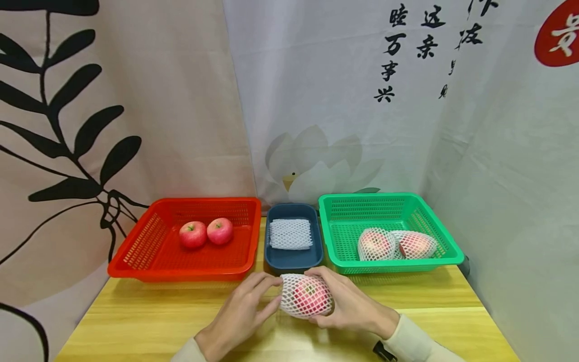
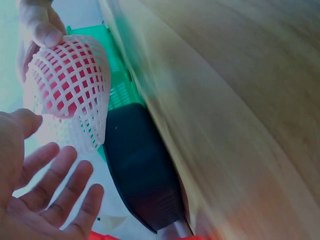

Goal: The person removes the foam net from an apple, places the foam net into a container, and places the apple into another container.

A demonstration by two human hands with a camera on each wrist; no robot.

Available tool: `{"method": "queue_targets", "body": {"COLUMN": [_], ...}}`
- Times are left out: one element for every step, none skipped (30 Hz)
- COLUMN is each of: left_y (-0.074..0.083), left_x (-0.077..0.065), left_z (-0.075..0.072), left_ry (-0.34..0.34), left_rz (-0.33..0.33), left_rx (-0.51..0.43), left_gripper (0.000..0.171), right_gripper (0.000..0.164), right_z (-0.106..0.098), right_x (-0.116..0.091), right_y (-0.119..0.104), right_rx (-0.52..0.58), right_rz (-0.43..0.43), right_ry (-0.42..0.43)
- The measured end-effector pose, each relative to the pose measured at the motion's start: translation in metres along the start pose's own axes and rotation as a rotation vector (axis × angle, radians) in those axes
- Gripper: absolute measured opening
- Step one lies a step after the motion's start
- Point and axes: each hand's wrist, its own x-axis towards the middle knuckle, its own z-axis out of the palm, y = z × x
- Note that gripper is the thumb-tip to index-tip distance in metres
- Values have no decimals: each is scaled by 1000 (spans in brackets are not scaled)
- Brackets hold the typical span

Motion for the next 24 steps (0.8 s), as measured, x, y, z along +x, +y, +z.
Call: {"method": "queue_targets", "body": {"left_y": [0, 0, 1, 1, 1, 1, 1, 1, 1, 1, 2, 2, 2, 2, 2, 2, 3, 3, 4, 4, 5, 6, 6, 7], "left_x": [0, 0, 0, 0, 1, 1, 1, 1, 1, 2, 2, 3, 3, 4, 5, 6, 6, 7, 8, 9, 10, 11, 11, 13], "left_z": [-1, -2, -2, -3, -4, -4, -4, -5, -5, -5, -5, -5, -5, -5, -5, -5, -6, -5, -5, -4, -4, -3, -3, -2], "left_ry": [0, 1, 2, 4, 8, 12, 17, 22, 28, 33, 34, 42, 41, 45, 48, 49, 50, 55, 53, 60, 60, 62, 62, 66], "left_rz": [1, 3, 6, 9, 15, 23, 32, 40, 51, 63, 71, 88, 95, 109, 124, 136, 148, 165, 174, 190, 199, 208, 214, 224], "left_rx": [-8, -15, -21, -24, -27, -31, -36, -40, -47, -55, -65, -78, -91, -104, -118, -131, -145, -155, -163, -170, -175, -180, -183, -184], "left_gripper": [42, 44, 45, 47, 49, 50, 51, 53, 55, 56, 58, 59, 60, 61, 63, 64, 66, 68, 70, 72, 73, 75, 76, 77], "right_gripper": [93, 93, 93, 92, 92, 92, 91, 91, 91, 91, 91, 90, 90, 91, 90, 91, 91, 90, 91, 91, 91, 92, 92, 93], "right_z": [0, -1, -1, -1, -2, -2, -2, -3, -3, -4, -4, -5, -5, -5, -6, -6, -7, -7, -8, -9, -10, -11, -12, -13], "right_x": [0, 1, 2, 2, 3, 4, 5, 5, 6, 7, 7, 7, 7, 8, 8, 8, 9, 9, 10, 10, 11, 12, 12, 12], "right_y": [0, -1, -1, -1, -2, -2, -2, -3, -3, -3, -4, -4, -4, -4, -4, -4, -4, -4, -5, -5, -5, -6, -6, -7], "right_rx": [1, -2, -2, -1, 1, 0, -1, -2, -2, -4, -9, -12, -18, -24, -28, -33, -36, -38, -40, -38, -37, -38, -37, -37], "right_rz": [-3, -8, -9, -12, -13, -16, -20, -25, -28, -33, -37, -43, -51, -58, -68, -78, -90, -102, -109, -112, -118, -118, -117, -114], "right_ry": [0, 2, -1, -2, -4, -6, -7, -7, -8, -7, -5, -3, 1, 5, 11, 18, 25, 31, 37, 39, 43, 44, 44, 42]}}
